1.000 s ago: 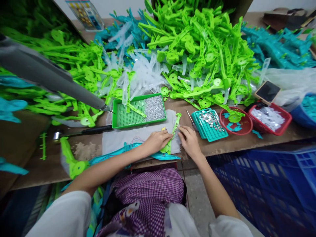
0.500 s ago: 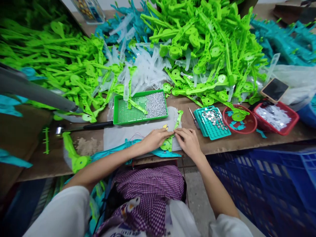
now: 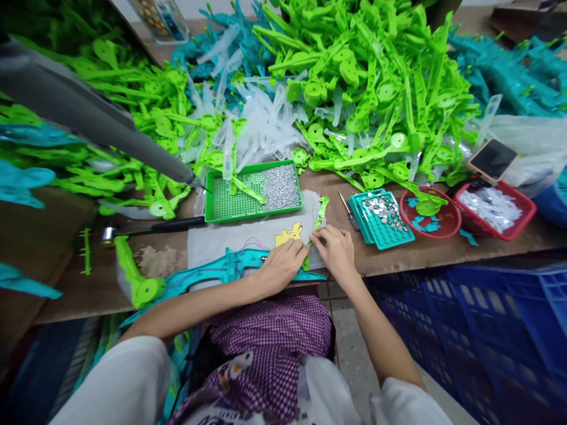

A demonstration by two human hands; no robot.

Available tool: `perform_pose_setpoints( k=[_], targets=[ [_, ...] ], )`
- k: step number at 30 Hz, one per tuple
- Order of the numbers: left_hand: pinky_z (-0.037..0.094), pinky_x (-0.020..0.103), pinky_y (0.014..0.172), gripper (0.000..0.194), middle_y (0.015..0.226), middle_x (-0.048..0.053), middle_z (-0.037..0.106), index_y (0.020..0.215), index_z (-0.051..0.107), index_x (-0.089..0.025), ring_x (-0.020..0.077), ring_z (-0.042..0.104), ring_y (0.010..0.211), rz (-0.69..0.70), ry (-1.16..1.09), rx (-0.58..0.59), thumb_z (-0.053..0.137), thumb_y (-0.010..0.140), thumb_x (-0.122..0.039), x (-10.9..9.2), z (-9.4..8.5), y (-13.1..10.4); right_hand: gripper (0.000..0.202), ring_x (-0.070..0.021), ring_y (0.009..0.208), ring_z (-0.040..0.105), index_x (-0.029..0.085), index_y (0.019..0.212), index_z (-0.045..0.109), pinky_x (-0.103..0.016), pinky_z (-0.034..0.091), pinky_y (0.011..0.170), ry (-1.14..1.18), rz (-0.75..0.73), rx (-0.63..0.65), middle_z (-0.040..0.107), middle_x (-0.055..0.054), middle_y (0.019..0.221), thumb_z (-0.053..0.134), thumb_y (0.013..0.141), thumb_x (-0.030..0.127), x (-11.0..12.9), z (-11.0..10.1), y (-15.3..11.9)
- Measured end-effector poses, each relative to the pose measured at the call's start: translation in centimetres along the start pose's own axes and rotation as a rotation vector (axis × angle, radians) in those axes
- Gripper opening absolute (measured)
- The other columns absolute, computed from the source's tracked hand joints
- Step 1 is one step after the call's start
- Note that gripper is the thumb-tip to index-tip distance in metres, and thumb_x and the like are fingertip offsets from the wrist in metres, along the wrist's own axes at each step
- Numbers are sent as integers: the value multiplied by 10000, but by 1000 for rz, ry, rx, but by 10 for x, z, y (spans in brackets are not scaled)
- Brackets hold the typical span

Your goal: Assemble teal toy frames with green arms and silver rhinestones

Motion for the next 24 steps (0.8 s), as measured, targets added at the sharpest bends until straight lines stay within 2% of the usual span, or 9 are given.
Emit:
perform_pose_setpoints(
  k=[4, 9, 15, 19, 24],
  targets=[
    [522, 342, 750, 261, 1032, 119, 550, 1136, 516, -101, 240, 524, 1003, 3, 23, 49, 339, 946, -81, 2, -2, -8, 225, -205, 990, 635, 249, 847, 637, -377, 379, 859, 53, 24, -10, 707, -24, 996, 477, 925, 387, 1, 3, 1],
    [526, 314, 709, 263, 1036, 97, 538, 1177, 505, -142, 211, 561, 945, -65, -120, 123, 387, 944, -116, 8, 2, -9, 172, -236, 1051, 584, 243, 852, 586, -425, 339, 913, 166, 124, -17, 675, -42, 1058, 470, 905, 359, 2, 8, 2],
    [515, 301, 721, 280, 1019, 86, 537, 1191, 523, -166, 189, 570, 883, -75, -247, 53, 348, 972, -178, 11, 9, -14, 136, -260, 1083, 539, 246, 852, 548, -456, 307, 920, 182, 173, -6, 652, -46, 1076, 466, 886, 348, 6, 11, 3],
    [504, 302, 752, 310, 1008, 88, 541, 1174, 547, -147, 187, 558, 881, -72, -301, 46, 345, 940, -110, 13, 11, -17, 165, -262, 1086, 540, 243, 858, 552, -457, 293, 927, 179, 178, 6, 651, -50, 1080, 446, 899, 362, 5, 10, 3],
    [489, 298, 777, 380, 1019, 77, 539, 1216, 553, -173, 176, 551, 876, -1, -326, 68, 357, 910, -62, 25, 6, -14, 153, -263, 1096, 535, 241, 860, 553, -457, 287, 927, 182, 182, 11, 653, -51, 1080, 466, 894, 363, 6, 10, 3]
  ],
)
Point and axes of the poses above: each hand's wrist, its own y-axis towards the middle knuckle, its own z-axis out of the palm, x = y × z, the point moved 1 cm from there along y, towards the middle knuckle
